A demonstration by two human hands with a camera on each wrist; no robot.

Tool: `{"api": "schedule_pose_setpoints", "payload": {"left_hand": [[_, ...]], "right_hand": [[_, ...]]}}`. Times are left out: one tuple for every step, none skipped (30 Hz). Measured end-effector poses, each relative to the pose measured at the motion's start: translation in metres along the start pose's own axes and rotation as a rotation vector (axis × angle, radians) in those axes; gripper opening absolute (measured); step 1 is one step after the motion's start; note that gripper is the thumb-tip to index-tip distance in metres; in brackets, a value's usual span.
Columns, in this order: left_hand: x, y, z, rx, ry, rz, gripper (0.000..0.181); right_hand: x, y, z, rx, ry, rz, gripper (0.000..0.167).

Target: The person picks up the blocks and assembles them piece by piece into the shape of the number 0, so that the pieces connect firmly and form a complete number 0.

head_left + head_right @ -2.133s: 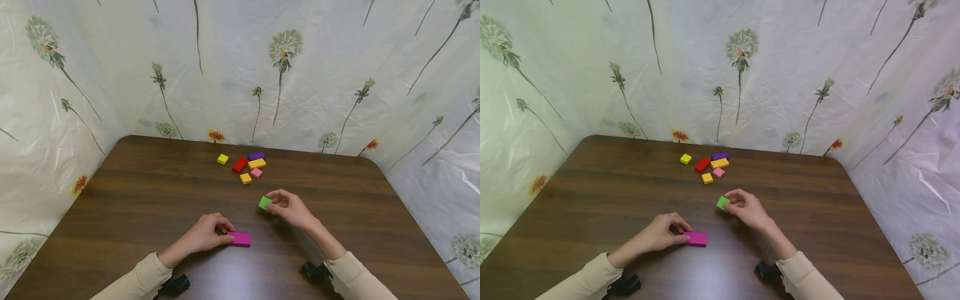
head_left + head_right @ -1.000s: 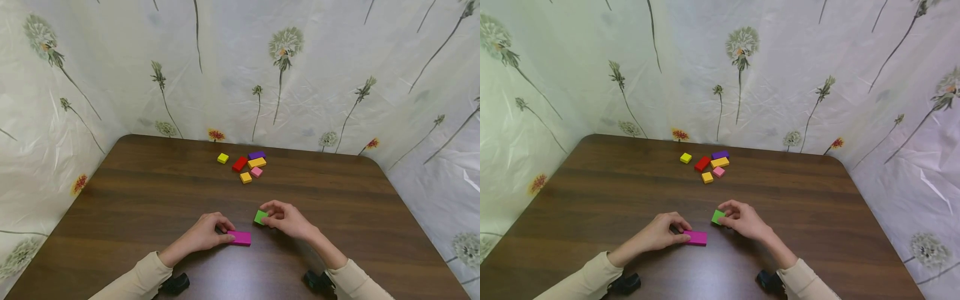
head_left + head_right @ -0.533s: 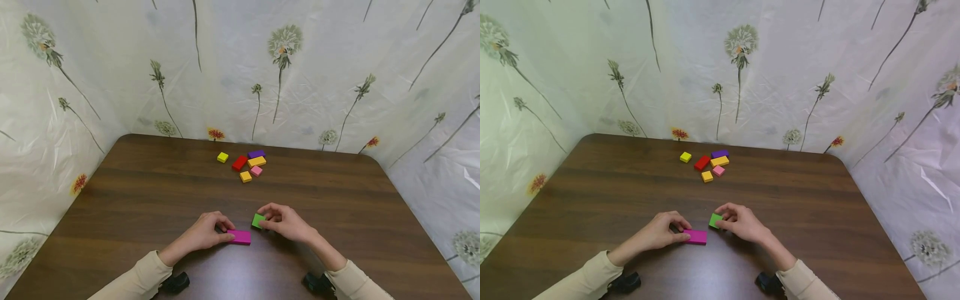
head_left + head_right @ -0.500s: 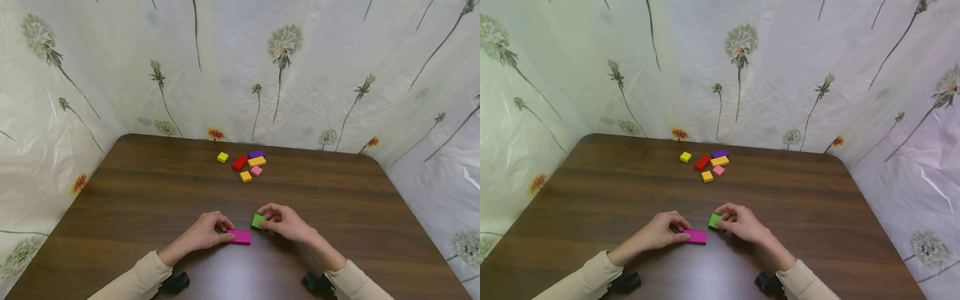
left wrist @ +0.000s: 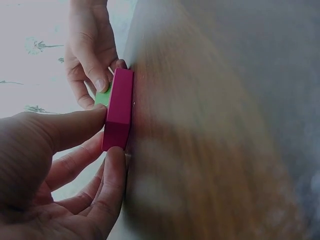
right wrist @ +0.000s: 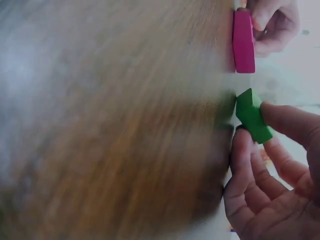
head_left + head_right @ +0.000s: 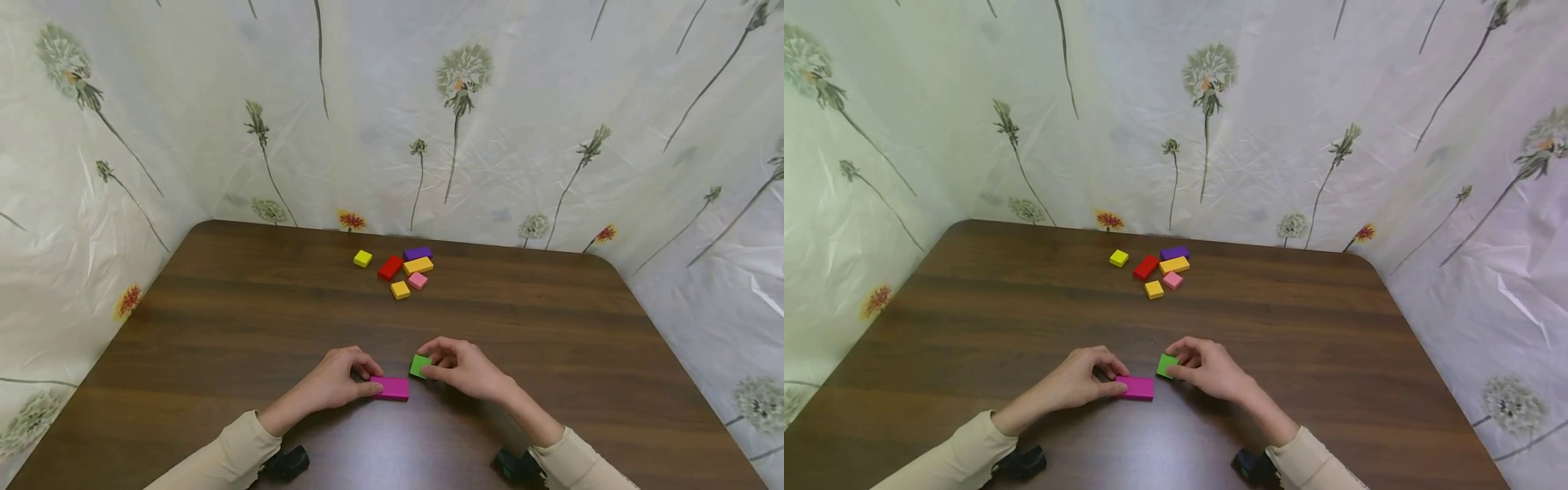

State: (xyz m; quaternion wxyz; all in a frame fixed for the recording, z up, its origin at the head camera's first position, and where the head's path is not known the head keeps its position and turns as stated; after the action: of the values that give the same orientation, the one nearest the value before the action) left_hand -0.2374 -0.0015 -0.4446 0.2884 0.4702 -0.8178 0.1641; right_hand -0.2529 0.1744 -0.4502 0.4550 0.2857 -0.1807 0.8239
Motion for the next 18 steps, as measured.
{"api": "schedule_pose_setpoints", "payload": {"left_hand": [[0.000,0.000,0.000,0.001,0.002,0.000,0.013],[0.000,-0.001,0.000,0.002,0.003,0.000,0.013],[0.000,-0.001,0.000,0.002,0.003,-0.001,0.014],[0.000,-0.001,0.000,0.004,0.005,0.000,0.014],[-0.001,-0.001,0.000,0.006,0.006,0.000,0.014],[-0.001,-0.001,0.000,0.007,0.006,0.002,0.014],[-0.001,-0.001,0.000,0.009,0.004,0.003,0.014],[-0.001,-0.001,0.000,0.012,0.004,0.004,0.014],[-0.001,-0.001,0.000,0.015,0.004,0.005,0.014],[-0.001,-0.001,0.001,0.018,0.004,0.006,0.014],[-0.001,-0.001,0.001,0.019,0.003,0.007,0.014],[-0.001,-0.001,0.001,0.021,0.004,0.007,0.014],[-0.001,-0.001,0.001,0.021,0.004,0.007,0.015],[-0.001,-0.001,0.001,0.020,0.004,0.006,0.015],[-0.001,-0.001,0.000,0.019,0.004,0.005,0.015],[-0.001,-0.001,0.000,0.019,0.005,0.005,0.015],[-0.001,-0.001,0.000,0.018,0.005,0.003,0.015],[0.000,-0.001,0.000,0.017,0.005,0.003,0.015]], "right_hand": [[0.000,0.000,0.001,0.002,-0.018,-0.006,0.028],[0.001,0.000,0.002,0.004,-0.033,-0.013,0.028],[0.002,-0.001,0.003,0.010,-0.050,-0.022,0.027],[0.002,-0.001,0.004,0.018,-0.067,-0.031,0.026],[0.003,-0.001,0.006,0.024,-0.084,-0.041,0.025],[0.003,-0.001,0.007,0.028,-0.099,-0.051,0.025],[0.004,-0.001,0.008,0.033,-0.111,-0.059,0.024],[0.004,-0.001,0.009,0.037,-0.120,-0.067,0.023],[0.004,-0.001,0.010,0.042,-0.130,-0.073,0.023],[0.004,-0.002,0.011,0.041,-0.138,-0.078,0.022],[0.004,-0.002,0.011,0.038,-0.143,-0.083,0.022],[0.004,-0.002,0.011,0.045,-0.145,-0.086,0.022],[0.004,-0.002,0.012,0.049,-0.150,-0.088,0.022],[0.004,-0.002,0.012,0.053,-0.152,-0.090,0.022],[0.003,-0.003,0.012,0.058,-0.155,-0.090,0.022],[0.003,-0.003,0.013,0.062,-0.155,-0.091,0.022],[0.003,-0.003,0.012,0.066,-0.154,-0.090,0.022],[0.003,-0.003,0.013,0.071,-0.153,-0.090,0.022]]}}
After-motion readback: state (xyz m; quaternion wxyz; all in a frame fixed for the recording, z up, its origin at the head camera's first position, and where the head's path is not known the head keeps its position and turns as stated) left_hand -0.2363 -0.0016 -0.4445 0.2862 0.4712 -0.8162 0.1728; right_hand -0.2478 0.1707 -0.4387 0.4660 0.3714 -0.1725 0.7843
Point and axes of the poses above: each hand's wrist, its own y-axis towards the middle knuckle, its own x-axis out of the back of the hand, z = x × y, the point moved 10 cm from there along y, towards the middle knuckle, and after that the axes turned 5 degrees about x, right-handed, at the moved point
